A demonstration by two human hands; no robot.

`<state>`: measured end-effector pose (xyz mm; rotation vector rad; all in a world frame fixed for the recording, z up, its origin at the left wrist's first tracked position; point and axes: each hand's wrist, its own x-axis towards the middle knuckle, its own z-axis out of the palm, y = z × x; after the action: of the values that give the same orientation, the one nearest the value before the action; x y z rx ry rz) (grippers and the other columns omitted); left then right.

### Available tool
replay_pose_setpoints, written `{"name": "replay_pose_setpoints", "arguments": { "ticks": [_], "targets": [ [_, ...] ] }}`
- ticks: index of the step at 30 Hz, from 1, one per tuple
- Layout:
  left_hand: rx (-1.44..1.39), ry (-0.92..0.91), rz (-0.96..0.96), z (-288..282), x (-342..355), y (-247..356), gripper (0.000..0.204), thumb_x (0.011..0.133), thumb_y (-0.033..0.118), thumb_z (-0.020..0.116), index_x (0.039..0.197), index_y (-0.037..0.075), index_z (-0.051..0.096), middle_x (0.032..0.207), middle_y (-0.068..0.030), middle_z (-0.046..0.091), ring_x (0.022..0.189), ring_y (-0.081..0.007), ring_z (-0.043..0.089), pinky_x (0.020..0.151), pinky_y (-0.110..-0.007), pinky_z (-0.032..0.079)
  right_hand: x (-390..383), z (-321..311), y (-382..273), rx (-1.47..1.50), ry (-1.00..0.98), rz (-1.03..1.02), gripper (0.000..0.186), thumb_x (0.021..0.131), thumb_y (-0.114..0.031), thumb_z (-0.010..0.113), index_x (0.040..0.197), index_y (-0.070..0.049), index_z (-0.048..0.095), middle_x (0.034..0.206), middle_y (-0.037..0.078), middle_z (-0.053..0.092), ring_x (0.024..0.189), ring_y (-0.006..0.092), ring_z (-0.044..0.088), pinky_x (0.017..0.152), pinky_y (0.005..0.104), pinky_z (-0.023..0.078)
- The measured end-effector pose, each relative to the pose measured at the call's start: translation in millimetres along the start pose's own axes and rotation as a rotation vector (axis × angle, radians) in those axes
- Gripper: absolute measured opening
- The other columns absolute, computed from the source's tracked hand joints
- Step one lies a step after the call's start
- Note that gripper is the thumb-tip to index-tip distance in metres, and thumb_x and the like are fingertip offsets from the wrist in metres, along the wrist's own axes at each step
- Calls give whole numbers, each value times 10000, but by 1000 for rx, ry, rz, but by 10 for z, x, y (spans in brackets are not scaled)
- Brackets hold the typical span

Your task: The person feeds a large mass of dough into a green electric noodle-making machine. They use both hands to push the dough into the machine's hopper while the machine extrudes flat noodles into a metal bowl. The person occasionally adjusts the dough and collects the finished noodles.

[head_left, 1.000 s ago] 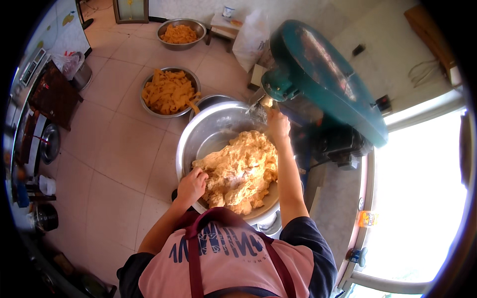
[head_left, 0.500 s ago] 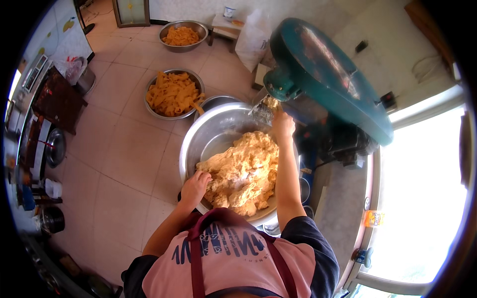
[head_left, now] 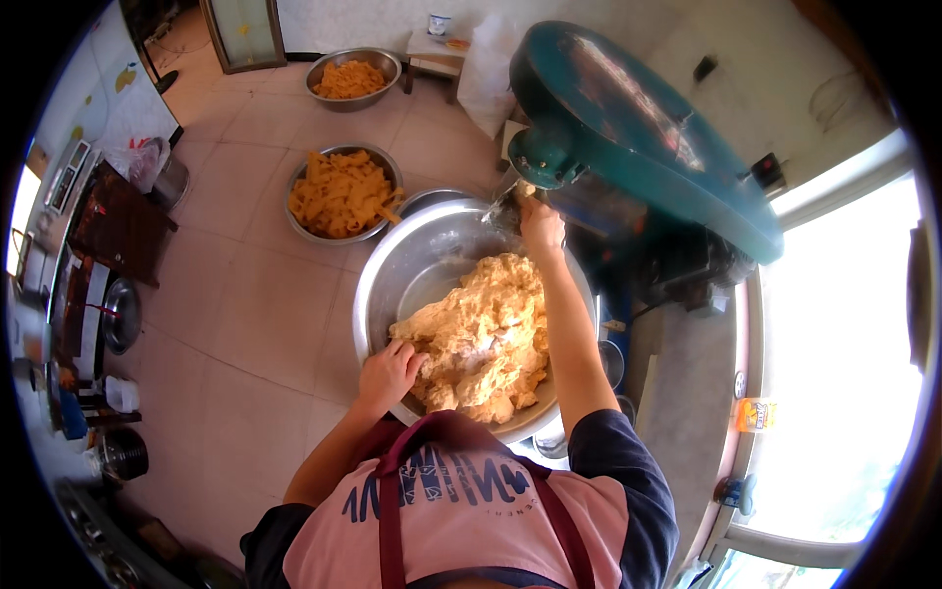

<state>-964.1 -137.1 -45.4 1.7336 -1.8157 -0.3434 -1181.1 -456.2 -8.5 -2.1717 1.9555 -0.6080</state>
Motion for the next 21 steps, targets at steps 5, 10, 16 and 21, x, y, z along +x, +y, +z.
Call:
{"name": "replay_pose_setpoints", "arguments": {
  "ticks": [5, 10, 16, 21],
  "targets": [
    [12, 65, -90, 8, 3, 71, 269, 906, 275, 630, 767, 66, 534, 776, -93, 558, 634, -313, 609, 530, -410, 494, 69, 55, -25, 19, 162, 201, 232, 920, -222, 536, 1111, -232, 667, 871, 194, 699, 797, 403, 682, 741, 486, 555],
    [-11, -34, -77, 40, -57, -34, 206, 913, 250, 614, 841, 63, 567, 847, -107, 586, 684, -345, 607, 575, -429, 488, -246, -167, -342, 4, 77, 80, 230, 910, -269, 524, 1023, -186, 707, 920, 202, 698, 885, 414, 670, 799, 480, 544],
    [-37, 58, -53, 31, 0, 19, 210, 898, 232, 636, 841, 63, 525, 831, -103, 564, 633, -331, 595, 529, -419, 485, 10, -59, -22, 23, 5, 208, 243, 888, -227, 558, 1092, -153, 669, 947, 211, 696, 925, 423, 660, 817, 474, 540],
    [-166, 14, -150, 122, -35, -71, 223, 855, 221, 683, 870, 61, 528, 882, -96, 581, 796, -334, 606, 672, -430, 493, -646, -166, 288, 305, 181, 69, 354, 910, -346, 618, 1062, -27, 623, 835, 240, 675, 793, 415, 662, 711, 439, 524]
  ]
}}
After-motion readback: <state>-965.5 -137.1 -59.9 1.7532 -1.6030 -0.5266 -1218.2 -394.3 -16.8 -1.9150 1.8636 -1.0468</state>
